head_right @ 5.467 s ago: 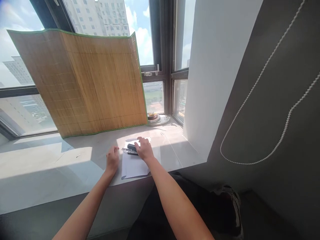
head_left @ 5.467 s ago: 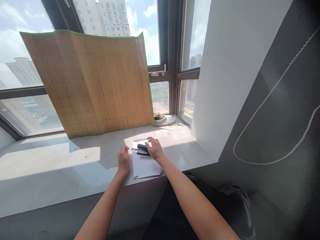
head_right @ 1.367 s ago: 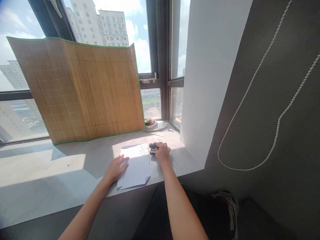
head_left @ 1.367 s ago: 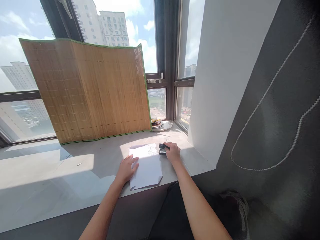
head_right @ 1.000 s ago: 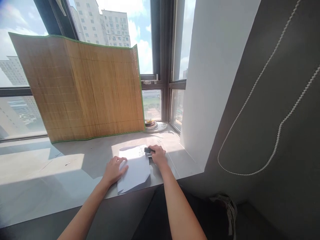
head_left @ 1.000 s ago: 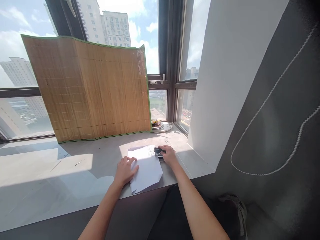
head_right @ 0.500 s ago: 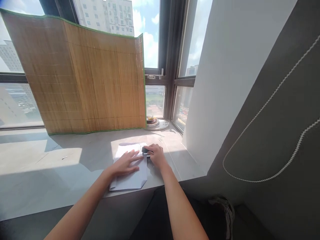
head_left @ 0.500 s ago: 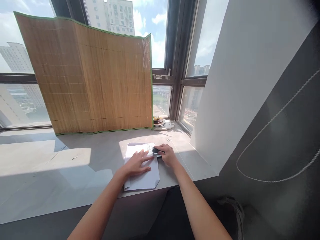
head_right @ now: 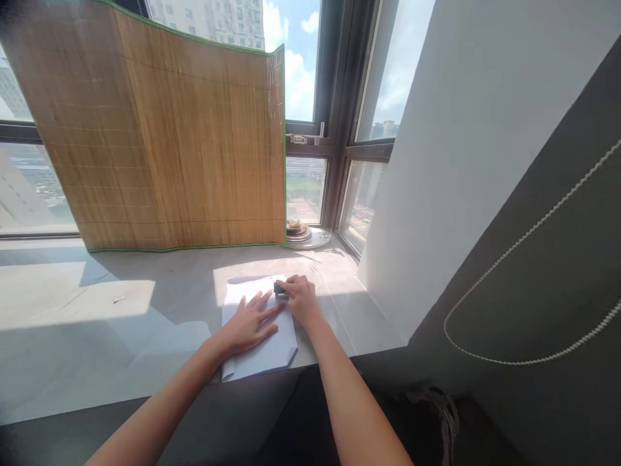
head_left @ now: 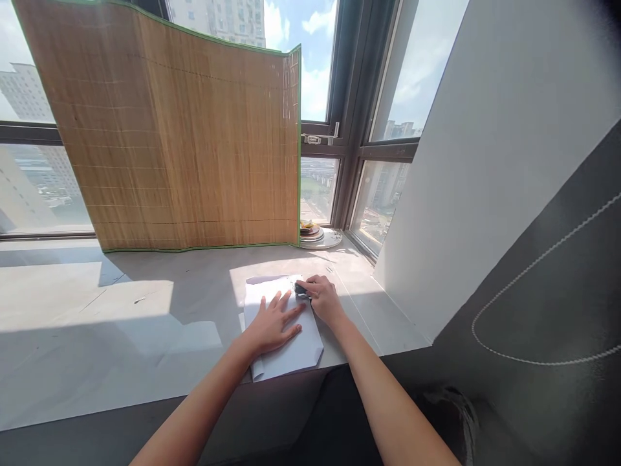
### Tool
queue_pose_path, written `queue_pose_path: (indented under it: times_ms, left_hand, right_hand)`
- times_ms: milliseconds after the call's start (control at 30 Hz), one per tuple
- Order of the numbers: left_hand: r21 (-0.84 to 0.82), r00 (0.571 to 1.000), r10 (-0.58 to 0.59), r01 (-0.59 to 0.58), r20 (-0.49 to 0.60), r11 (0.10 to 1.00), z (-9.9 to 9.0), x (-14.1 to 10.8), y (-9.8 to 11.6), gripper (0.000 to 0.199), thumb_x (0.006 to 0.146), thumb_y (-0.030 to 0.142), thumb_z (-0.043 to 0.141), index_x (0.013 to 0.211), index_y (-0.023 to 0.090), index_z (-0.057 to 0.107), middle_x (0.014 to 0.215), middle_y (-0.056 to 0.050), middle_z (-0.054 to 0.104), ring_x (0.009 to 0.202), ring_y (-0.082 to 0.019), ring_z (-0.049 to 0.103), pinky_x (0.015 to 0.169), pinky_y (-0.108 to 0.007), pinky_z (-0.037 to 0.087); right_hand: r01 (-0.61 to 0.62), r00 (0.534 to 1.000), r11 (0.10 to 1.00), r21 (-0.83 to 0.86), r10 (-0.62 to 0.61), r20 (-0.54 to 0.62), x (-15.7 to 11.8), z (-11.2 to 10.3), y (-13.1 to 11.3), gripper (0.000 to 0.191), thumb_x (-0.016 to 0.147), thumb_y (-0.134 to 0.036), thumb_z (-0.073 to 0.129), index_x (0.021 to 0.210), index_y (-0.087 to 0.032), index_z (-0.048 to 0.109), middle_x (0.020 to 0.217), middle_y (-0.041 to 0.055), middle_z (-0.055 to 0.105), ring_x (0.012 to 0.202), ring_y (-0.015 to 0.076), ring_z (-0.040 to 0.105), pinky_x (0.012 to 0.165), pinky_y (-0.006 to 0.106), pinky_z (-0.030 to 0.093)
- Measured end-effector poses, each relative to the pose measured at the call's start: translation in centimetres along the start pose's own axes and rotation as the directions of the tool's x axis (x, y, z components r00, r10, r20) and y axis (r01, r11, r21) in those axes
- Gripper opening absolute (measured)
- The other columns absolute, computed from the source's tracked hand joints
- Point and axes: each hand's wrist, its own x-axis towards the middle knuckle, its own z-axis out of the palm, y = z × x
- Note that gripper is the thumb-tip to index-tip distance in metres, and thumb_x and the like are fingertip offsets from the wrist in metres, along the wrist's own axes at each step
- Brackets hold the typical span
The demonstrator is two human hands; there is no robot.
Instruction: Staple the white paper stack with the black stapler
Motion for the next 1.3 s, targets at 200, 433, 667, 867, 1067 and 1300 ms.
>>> queue_pose_path:
  times_ms: [200,433,667,867,1067,1300]
  left_hand:
    - [0.038,0.995,-0.043,0.039,0.089,0.999,-0.5,0.0,0.5,0.058,0.103,0.058,0.052,0.159,0.045,0.048,0.176,-0.01,0.026,0.16,-0.048,0.021,0.121,-0.081,0.012]
    - [0.099,0.982,-0.082,0.065,0.169,0.993,-1.3,-0.1,1.1,0.061,0.104,0.062,0.045,0.163,0.045,0.04,0.179,-0.008,0.018,0.163,-0.044,0.015,0.124,-0.076,0.01]
    - [0.089,0.982,-0.082,0.068,0.17,0.994,-1.6,-0.1,1.4,0.061,0.105,0.062,0.044,0.163,0.044,0.041,0.178,-0.009,0.019,0.162,-0.045,0.015,0.123,-0.078,0.01]
    - [0.064,0.982,-0.074,0.064,0.175,0.996,-1.8,-0.1,1.6,0.062,0.104,0.063,0.045,0.163,0.044,0.041,0.178,-0.01,0.02,0.162,-0.047,0.015,0.122,-0.079,0.01]
    - [0.05,0.981,-0.081,0.073,0.179,0.996,-1.6,-0.2,1.6,0.064,0.104,0.066,0.043,0.163,0.043,0.041,0.178,-0.011,0.017,0.162,-0.048,0.012,0.123,-0.078,0.007]
    - [0.025,0.978,-0.089,0.085,0.188,0.996,-1.9,-0.2,1.8,0.064,0.103,0.066,0.043,0.163,0.044,0.04,0.178,-0.008,0.019,0.162,-0.047,0.012,0.122,-0.08,0.007]
  right_hand:
    - [-0.016,1.0,1.0,-0.014,0.016,0.005,0.0,0.2,-0.1,0.061,0.087,0.001,0.055,0.123,-0.042,0.08,0.112,0.0028,0.074,0.109,0.0252,0.06,0.097,0.041,0.044]
    - [-0.001,1.0,1.0,0.002,0.001,0.0,0.0,0.4,0.3,0.059,0.087,-0.001,0.055,0.123,-0.04,0.079,0.114,0.0031,0.073,0.109,0.0251,0.06,0.099,0.043,0.043]
    - [0.043,0.999,0.999,-0.01,-0.042,0.017,0.1,0.3,0.5,0.058,0.088,-0.002,0.053,0.124,-0.039,0.08,0.114,0.0036,0.074,0.105,0.0246,0.06,0.096,0.041,0.046]
    - [0.05,0.998,0.997,-0.053,-0.048,0.042,0.1,0.1,0.1,0.057,0.088,-0.002,0.053,0.123,-0.039,0.08,0.113,0.0032,0.074,0.105,0.0242,0.06,0.096,0.041,0.047]
    - [0.017,0.998,0.994,-0.108,-0.011,0.059,0.0,0.0,-0.2,0.058,0.087,-0.002,0.053,0.124,-0.038,0.08,0.116,0.0036,0.073,0.108,0.0253,0.06,0.101,0.044,0.045]
    - [-0.001,0.996,0.987,-0.162,0.016,0.091,0.0,-0.1,-0.8,0.057,0.089,-0.004,0.052,0.126,-0.037,0.079,0.119,0.0045,0.072,0.111,0.0256,0.059,0.101,0.043,0.043]
